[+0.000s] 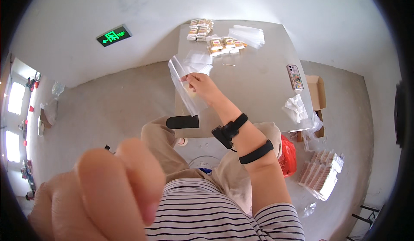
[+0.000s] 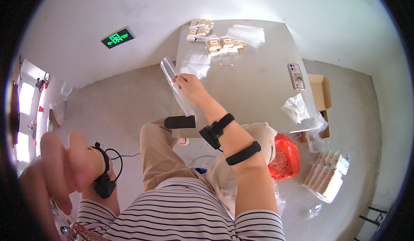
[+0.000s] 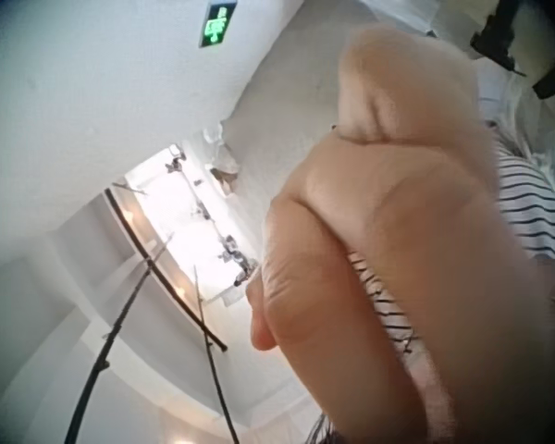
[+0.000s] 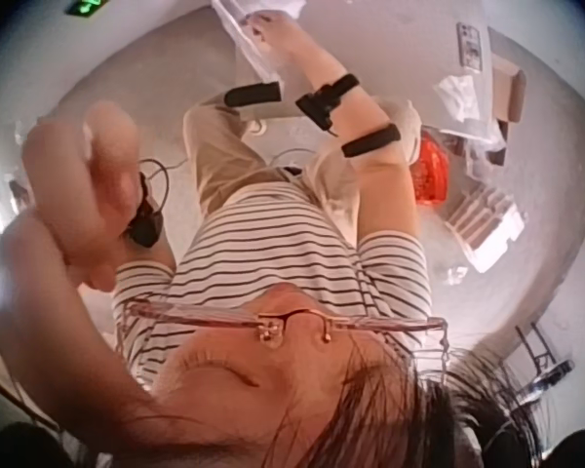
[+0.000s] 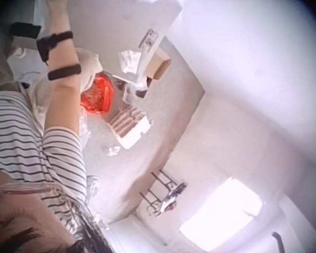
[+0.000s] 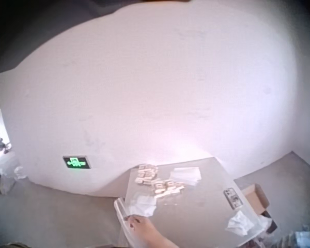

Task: Packaging bundles of cotton swabs into clear plastic bags.

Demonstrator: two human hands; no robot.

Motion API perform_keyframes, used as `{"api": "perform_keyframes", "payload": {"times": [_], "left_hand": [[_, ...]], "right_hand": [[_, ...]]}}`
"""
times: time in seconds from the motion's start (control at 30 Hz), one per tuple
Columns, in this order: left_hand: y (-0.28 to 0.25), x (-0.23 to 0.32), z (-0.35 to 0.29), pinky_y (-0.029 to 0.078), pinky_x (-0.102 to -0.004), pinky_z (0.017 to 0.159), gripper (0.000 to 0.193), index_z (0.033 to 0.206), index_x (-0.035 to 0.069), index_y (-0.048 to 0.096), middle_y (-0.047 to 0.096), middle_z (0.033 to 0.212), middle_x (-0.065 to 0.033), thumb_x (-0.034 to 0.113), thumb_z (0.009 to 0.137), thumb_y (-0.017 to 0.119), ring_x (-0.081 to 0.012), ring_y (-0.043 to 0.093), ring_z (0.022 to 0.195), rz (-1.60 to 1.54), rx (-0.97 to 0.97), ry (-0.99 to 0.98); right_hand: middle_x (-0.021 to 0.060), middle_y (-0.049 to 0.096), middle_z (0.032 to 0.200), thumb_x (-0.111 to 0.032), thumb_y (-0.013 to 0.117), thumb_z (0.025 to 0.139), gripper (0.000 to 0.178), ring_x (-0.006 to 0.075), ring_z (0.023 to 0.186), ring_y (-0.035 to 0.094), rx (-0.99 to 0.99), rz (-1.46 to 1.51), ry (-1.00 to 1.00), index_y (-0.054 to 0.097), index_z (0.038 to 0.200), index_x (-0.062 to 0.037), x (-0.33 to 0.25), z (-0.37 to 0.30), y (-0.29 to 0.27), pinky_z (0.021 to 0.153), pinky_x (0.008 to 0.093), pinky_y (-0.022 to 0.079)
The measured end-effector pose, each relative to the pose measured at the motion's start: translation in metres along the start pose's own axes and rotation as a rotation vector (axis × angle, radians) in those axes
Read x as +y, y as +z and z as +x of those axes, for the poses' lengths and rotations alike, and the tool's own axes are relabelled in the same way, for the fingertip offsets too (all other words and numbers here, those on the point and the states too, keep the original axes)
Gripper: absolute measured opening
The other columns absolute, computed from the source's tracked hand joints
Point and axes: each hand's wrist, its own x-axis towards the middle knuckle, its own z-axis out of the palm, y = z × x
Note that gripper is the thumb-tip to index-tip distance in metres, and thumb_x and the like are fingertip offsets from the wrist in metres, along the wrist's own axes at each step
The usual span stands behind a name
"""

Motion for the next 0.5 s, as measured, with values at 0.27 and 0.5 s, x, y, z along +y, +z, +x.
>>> {"api": "perform_keyframes", "payload": {"times": [0.27,0.5], "left_hand": [[-0.027,-0.095,0.015,0.042,-0.0360,0.088,0.032,0.092,-0.001,0.063,0.060,0.100,-0.0113,0.023,0.096,0.042,-0.0205,0.053,0.093,0.546,0.492,-0.159],[-0.075,-0.244,-0.062,0.050,-0.0252,0.070,0.025,0.099,-0.002,0.063,0.067,0.085,-0.0043,0.022,0.095,0.058,-0.0127,0.063,0.074,0.547,0.667,-0.683]], "right_hand": [[0.0071,0.062,0.066,-0.020,0.069,0.086,0.025,0.0111,0.059,0.053,0.187,0.129,-0.157,0.061,0.078,0.0023,0.003,-0.004,-0.002,0.055,0.0304,0.043],[0.0130,0.061,0.067,-0.025,0.072,0.082,0.031,0.0202,0.060,0.055,0.164,-0.298,-0.232,0.058,0.075,0.0021,-0.006,-0.009,0.008,0.056,0.0339,0.045]]}}
